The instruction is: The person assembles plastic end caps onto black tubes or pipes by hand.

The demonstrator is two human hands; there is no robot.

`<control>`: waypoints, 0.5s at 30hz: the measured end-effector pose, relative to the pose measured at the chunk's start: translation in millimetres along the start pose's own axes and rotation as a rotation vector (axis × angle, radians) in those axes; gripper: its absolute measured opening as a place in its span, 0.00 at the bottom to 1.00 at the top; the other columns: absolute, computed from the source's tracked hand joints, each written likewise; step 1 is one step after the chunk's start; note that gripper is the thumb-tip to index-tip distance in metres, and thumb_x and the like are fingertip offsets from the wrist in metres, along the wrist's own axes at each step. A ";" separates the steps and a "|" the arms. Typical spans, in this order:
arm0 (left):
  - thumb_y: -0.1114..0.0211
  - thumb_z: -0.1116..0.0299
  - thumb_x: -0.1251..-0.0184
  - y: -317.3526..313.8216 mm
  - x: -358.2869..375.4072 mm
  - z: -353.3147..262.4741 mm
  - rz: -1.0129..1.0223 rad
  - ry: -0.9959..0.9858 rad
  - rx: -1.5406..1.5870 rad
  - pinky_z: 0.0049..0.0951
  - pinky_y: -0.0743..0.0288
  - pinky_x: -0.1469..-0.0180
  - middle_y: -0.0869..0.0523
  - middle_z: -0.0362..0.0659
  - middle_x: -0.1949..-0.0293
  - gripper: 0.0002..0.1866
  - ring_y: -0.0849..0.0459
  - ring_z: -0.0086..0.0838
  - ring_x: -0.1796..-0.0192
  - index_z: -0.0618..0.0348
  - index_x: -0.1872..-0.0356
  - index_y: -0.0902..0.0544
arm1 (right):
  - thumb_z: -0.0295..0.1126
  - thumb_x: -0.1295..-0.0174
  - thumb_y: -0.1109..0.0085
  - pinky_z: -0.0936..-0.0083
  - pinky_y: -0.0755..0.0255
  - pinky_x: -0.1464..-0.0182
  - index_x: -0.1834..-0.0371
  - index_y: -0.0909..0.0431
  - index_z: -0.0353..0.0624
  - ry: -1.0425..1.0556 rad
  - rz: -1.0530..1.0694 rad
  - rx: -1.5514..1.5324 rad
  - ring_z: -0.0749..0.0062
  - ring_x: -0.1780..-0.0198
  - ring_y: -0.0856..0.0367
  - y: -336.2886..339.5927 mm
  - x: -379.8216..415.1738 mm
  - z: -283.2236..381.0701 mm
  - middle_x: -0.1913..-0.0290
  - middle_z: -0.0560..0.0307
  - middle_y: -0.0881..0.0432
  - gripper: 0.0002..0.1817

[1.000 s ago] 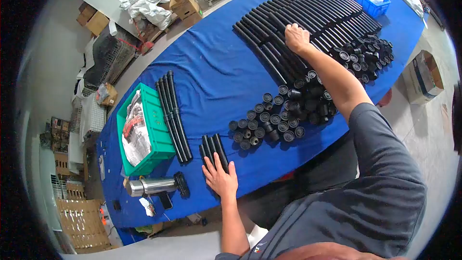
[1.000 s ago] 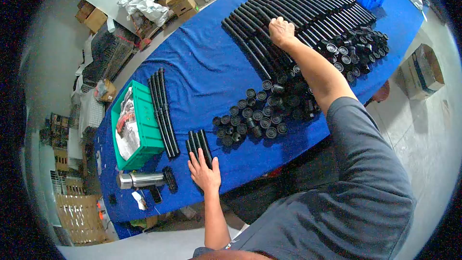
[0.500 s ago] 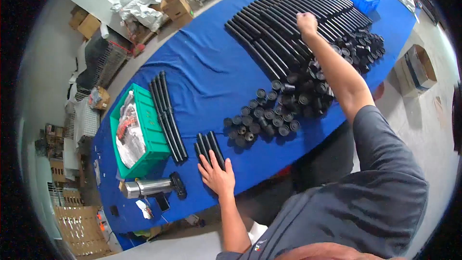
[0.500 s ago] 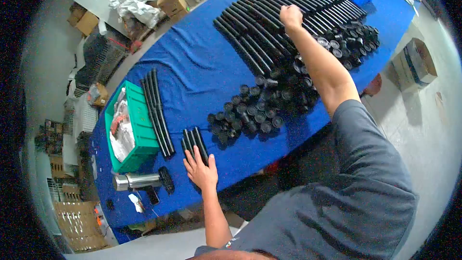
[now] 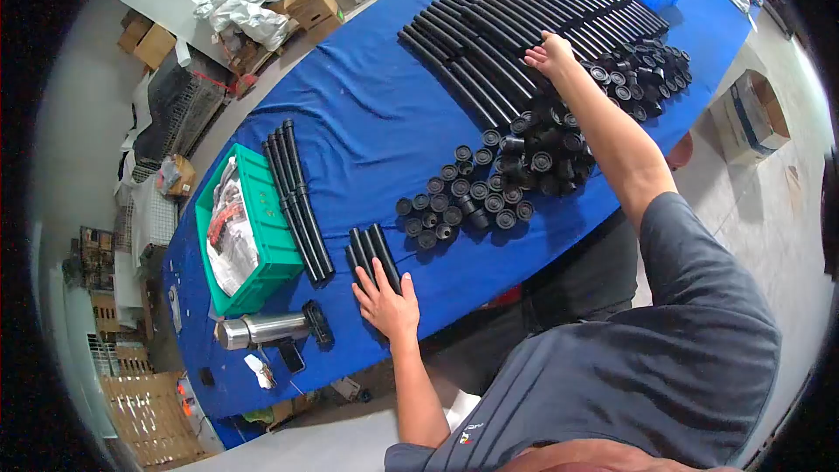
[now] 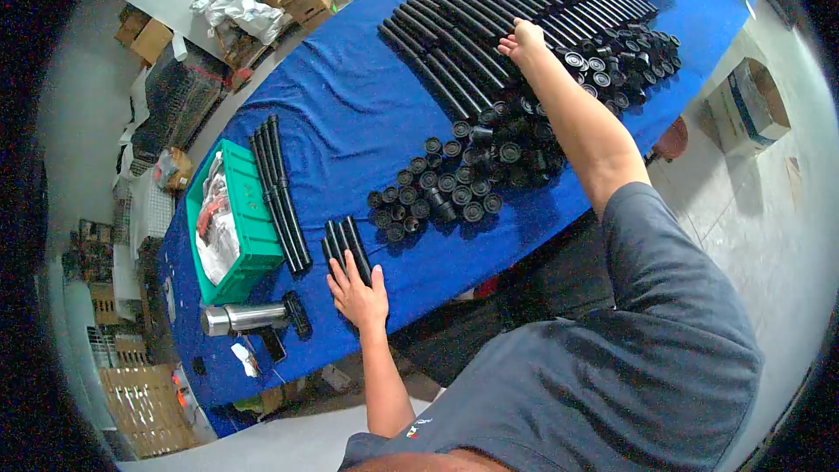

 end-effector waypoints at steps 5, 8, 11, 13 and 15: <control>0.36 0.44 0.31 1.2 -0.3 -2.6 0.023 0.008 -0.003 0.61 0.40 0.27 0.42 0.49 0.18 0.39 0.41 0.60 0.21 0.37 0.20 0.36 | 0.38 0.19 0.55 0.40 0.30 0.31 0.21 0.48 0.30 0.053 0.047 -0.039 0.34 0.29 0.28 -7.8 1.3 0.5 0.23 0.30 0.39 0.32; 0.36 0.44 0.30 3.5 -1.1 -3.0 0.035 0.014 -0.004 0.61 0.41 0.27 0.42 0.49 0.18 0.39 0.42 0.60 0.21 0.37 0.20 0.36 | 0.37 0.22 0.52 0.39 0.25 0.38 0.25 0.40 0.34 -0.015 -0.011 -0.149 0.31 0.35 0.24 -1.5 -24.5 -11.7 0.29 0.28 0.34 0.27; 0.36 0.44 0.31 -0.3 -0.8 -2.7 0.022 0.006 -0.003 0.62 0.40 0.27 0.41 0.49 0.18 0.39 0.42 0.59 0.21 0.38 0.20 0.36 | 0.37 0.20 0.56 0.31 0.32 0.32 0.18 0.48 0.44 -0.023 0.043 -0.115 0.27 0.28 0.33 -4.9 2.9 -7.0 0.22 0.30 0.42 0.30; 0.36 0.44 0.31 -2.0 0.2 -0.5 0.003 -0.009 -0.012 0.63 0.40 0.27 0.40 0.50 0.18 0.40 0.41 0.59 0.21 0.38 0.20 0.36 | 0.38 0.20 0.57 0.30 0.35 0.30 0.16 0.51 0.48 -0.045 0.090 -0.178 0.26 0.25 0.38 -4.2 -7.5 -12.2 0.19 0.32 0.48 0.31; 0.36 0.44 0.31 -3.0 0.1 0.3 -0.001 -0.016 -0.015 0.63 0.40 0.27 0.41 0.50 0.18 0.40 0.41 0.59 0.21 0.38 0.20 0.36 | 0.38 0.20 0.57 0.29 0.35 0.30 0.16 0.50 0.47 -0.053 0.109 -0.227 0.26 0.24 0.39 -9.2 -11.1 -14.3 0.18 0.32 0.50 0.31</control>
Point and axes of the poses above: each hand's wrist, its own x-axis away from the middle knuckle, its own y-axis out of the back of the hand, z = x × y, the point moved 5 cm from there along -x, towards the middle knuckle
